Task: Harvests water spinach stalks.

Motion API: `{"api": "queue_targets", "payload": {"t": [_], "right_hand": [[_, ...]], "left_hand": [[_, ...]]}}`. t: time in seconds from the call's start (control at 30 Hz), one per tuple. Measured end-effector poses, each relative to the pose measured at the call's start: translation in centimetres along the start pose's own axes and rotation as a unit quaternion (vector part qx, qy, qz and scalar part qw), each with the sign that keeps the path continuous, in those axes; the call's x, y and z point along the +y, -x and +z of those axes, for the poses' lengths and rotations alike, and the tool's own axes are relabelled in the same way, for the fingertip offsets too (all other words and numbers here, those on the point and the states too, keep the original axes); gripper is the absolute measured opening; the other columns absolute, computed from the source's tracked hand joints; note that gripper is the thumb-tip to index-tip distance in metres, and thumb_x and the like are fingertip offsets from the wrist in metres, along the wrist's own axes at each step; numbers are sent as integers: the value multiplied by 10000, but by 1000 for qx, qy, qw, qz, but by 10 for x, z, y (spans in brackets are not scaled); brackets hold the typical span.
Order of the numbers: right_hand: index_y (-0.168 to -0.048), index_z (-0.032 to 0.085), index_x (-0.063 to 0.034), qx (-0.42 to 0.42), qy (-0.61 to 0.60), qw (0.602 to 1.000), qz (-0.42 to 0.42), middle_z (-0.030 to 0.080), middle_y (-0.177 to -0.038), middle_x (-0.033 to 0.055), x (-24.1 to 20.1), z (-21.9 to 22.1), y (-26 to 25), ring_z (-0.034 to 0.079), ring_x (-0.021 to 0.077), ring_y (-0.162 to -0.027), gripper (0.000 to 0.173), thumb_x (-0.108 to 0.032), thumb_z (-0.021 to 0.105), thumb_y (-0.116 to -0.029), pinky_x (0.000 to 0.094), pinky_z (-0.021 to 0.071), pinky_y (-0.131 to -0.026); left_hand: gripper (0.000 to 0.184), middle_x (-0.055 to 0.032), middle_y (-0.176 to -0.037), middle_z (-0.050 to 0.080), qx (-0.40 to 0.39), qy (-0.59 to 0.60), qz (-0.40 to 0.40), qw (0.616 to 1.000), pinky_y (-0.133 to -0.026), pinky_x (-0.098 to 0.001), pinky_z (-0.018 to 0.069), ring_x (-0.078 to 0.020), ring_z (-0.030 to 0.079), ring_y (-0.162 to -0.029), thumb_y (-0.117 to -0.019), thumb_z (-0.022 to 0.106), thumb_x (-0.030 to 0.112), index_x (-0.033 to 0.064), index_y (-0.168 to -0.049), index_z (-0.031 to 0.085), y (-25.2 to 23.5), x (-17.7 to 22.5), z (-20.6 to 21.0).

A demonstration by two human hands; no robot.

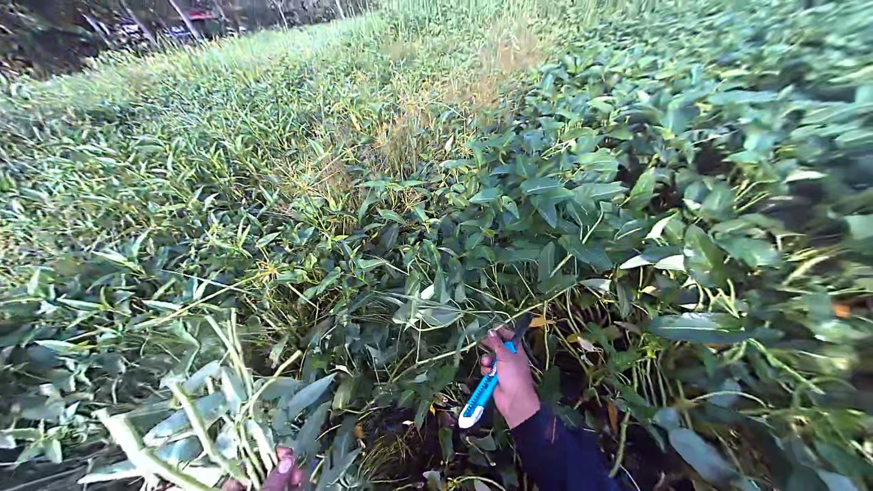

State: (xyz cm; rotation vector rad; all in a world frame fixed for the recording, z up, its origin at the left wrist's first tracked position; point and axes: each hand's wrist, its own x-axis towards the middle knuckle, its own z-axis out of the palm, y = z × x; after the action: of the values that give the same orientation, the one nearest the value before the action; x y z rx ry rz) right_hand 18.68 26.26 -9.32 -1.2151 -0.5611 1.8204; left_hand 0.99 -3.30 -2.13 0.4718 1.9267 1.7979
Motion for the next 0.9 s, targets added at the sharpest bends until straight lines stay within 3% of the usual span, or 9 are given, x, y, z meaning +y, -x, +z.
{"api": "queue_targets", "payload": {"t": [0.1,0.27,0.43,0.5,0.57,0.67,0.73,0.8,0.9], "right_hand": [[-1216,557,-42,19,18,999,-29,593,-890,69,-29,-17,2,513,100,-562,214,-145,611,-1036,226,441,-470],[-1089,600,-68,-47,36,998,-38,643,-843,36,-58,-25,9,524,63,-535,108,-167,584,-1048,191,450,-454],[-1043,603,-40,-53,-13,995,-81,631,-778,46,-69,-20,29,485,56,-483,84,-106,552,-1054,179,431,-430],[-1010,619,-61,-72,-17,989,-129,634,-763,19,-91,-27,32,494,45,-500,80,-126,585,-1039,171,436,-448],[-976,619,-109,-112,-8,975,-191,633,-759,-30,-128,-40,31,501,11,-516,113,-147,551,-1057,138,441,-470],[-1001,601,-189,-151,4,957,-246,598,-764,-107,-180,-63,24,485,-37,-536,212,-223,420,-1107,90,416,-503],[-987,582,-189,-160,-31,955,-249,573,-706,-111,-201,-68,25,495,-52,-516,270,-266,364,-1126,68,416,-504],[-967,574,-178,-153,-52,957,-240,564,-690,-98,-202,-66,29,502,-43,-509,279,-272,366,-1126,72,425,-498],[-1010,584,-195,-131,2,967,-217,579,-739,-96,-157,-45,34,471,-24,-507,177,-241,441,-1104,109,413,-465]], "left_hand": [[119,12,-773,713,16,-44,5,999,-653,-265,610,-100,691,-652,-981,578,-22,6,-1097,585,-1,-2,23],[168,-27,-846,737,37,-107,59,992,-614,-247,590,-106,682,-653,-920,651,-13,-27,-1088,639,-5,5,34],[131,-2,-955,776,-45,-142,137,979,-676,-290,594,-110,707,-733,-910,727,136,77,-1027,737,-27,3,123],[118,10,-927,769,-44,-155,133,978,-683,-304,592,-106,699,-728,-920,733,142,88,-1025,740,-39,5,132],[103,1,-870,766,-13,-160,129,979,-646,-302,582,-111,690,-679,-925,725,113,75,-1020,723,-52,15,111],[125,-34,-834,754,79,-157,121,977,-616,-288,569,-118,673,-642,-946,693,74,37,-1066,696,-55,39,39],[146,-33,-826,742,141,-161,137,967,-570,-246,552,-92,652,-607,-965,656,55,17,-1106,669,-46,55,-10],[155,-8,-812,735,177,-178,154,956,-537,-203,534,-55,636,-582,-966,638,40,11,-1118,651,-33,71,-37],[168,-4,-821,740,161,-178,178,954,-535,-196,528,-59,638,-585,-945,653,44,22,-1111,650,-18,87,-18]]}}
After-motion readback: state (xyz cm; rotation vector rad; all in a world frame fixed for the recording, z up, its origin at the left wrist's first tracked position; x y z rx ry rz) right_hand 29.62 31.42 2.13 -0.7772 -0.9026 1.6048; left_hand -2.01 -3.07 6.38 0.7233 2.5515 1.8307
